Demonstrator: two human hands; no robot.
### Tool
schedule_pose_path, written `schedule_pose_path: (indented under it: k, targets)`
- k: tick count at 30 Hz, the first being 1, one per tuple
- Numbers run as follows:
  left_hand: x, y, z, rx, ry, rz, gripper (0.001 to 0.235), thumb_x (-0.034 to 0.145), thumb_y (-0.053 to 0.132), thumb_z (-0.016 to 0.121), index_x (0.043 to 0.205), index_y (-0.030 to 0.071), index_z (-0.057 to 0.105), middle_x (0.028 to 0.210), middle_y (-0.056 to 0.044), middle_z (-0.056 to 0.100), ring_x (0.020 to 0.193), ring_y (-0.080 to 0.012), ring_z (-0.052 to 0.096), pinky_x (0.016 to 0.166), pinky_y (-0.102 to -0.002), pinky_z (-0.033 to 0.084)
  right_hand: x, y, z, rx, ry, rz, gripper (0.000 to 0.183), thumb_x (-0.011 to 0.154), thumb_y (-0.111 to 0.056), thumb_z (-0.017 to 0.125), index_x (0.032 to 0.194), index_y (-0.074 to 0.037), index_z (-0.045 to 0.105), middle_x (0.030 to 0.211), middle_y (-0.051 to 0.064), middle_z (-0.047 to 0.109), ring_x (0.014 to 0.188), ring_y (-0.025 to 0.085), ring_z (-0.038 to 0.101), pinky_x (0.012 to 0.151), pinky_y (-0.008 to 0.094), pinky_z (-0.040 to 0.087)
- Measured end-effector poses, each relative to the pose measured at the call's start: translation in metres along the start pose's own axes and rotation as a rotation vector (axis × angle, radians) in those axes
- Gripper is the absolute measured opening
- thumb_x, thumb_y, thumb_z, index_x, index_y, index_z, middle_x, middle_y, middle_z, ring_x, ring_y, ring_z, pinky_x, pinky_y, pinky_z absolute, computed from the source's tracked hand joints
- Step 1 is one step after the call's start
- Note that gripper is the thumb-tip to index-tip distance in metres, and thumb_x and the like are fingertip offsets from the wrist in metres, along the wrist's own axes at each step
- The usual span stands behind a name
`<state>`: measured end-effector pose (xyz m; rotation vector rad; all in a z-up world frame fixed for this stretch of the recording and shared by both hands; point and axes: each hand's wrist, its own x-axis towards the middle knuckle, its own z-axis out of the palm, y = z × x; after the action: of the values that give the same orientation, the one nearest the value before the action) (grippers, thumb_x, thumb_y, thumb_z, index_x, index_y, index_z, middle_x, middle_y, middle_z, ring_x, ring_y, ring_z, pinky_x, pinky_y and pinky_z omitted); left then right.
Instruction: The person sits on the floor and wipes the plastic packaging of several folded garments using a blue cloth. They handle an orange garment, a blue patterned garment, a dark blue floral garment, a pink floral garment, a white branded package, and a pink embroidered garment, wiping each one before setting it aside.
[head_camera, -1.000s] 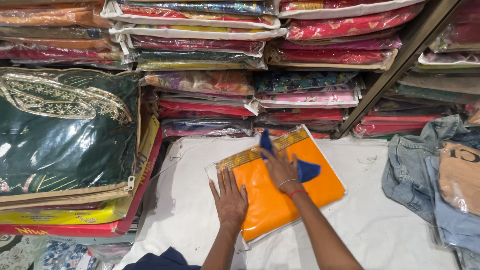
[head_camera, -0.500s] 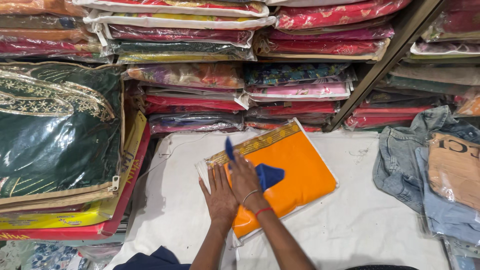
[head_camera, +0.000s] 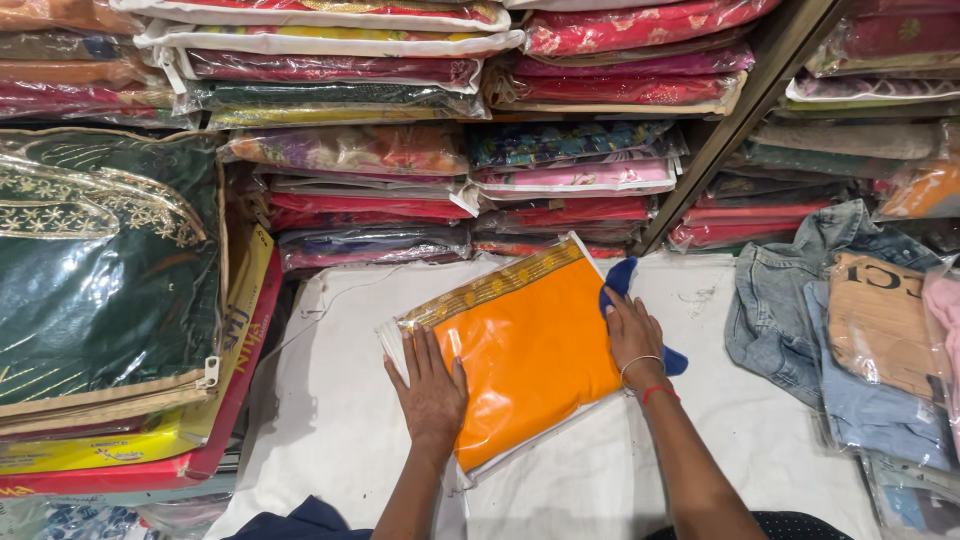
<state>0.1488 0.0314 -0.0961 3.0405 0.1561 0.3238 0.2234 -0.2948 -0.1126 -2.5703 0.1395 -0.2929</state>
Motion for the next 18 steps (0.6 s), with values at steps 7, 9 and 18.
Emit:
schedule_pose_path:
  k: [7, 9, 18]
  targets:
    - [0.000, 0.001, -0.007, -0.039, -0.004, -0.004, 0.067, 0.102, 0.043, 0.030, 0.157, 0.006, 0.025, 0.167, -0.009, 0.016, 0.155, -0.0251, 0.006, 0.120, -0.062, 0.001, -0.081, -0.141, 0.066, -0.082, 0.089, -0.214, 0.043, 0.103, -0.026, 0.046, 0.143, -0.014, 0.058, 0.139, 0.023, 0.060, 0.141, 0.046, 0.039, 0.118, 0.052, 0.025]
    - [0.001, -0.001, -0.012, 0.031, -0.099, 0.019, 0.068, 0.100, 0.042, 0.032, 0.157, 0.006, 0.023, 0.168, -0.010, 0.012, 0.155, -0.0265, 0.004, 0.118, -0.062, 0.000, -0.109, -0.187, 0.078, -0.040, -0.035, -0.327, 0.045, 0.102, -0.026, 0.047, 0.144, -0.011, 0.057, 0.145, 0.024, 0.054, 0.144, 0.047, 0.034, 0.118, 0.053, 0.022]
    - [0.000, -0.007, 0.001, -0.099, -0.026, 0.004, 0.067, 0.102, 0.042, 0.032, 0.159, 0.008, 0.022, 0.169, -0.007, 0.013, 0.156, -0.0242, 0.006, 0.121, -0.061, 0.004, -0.051, -0.135, 0.041, -0.254, -0.175, -0.349, 0.049, 0.104, -0.039, 0.045, 0.152, -0.032, 0.045, 0.156, 0.004, 0.046, 0.150, 0.029, 0.031, 0.119, 0.066, 0.014]
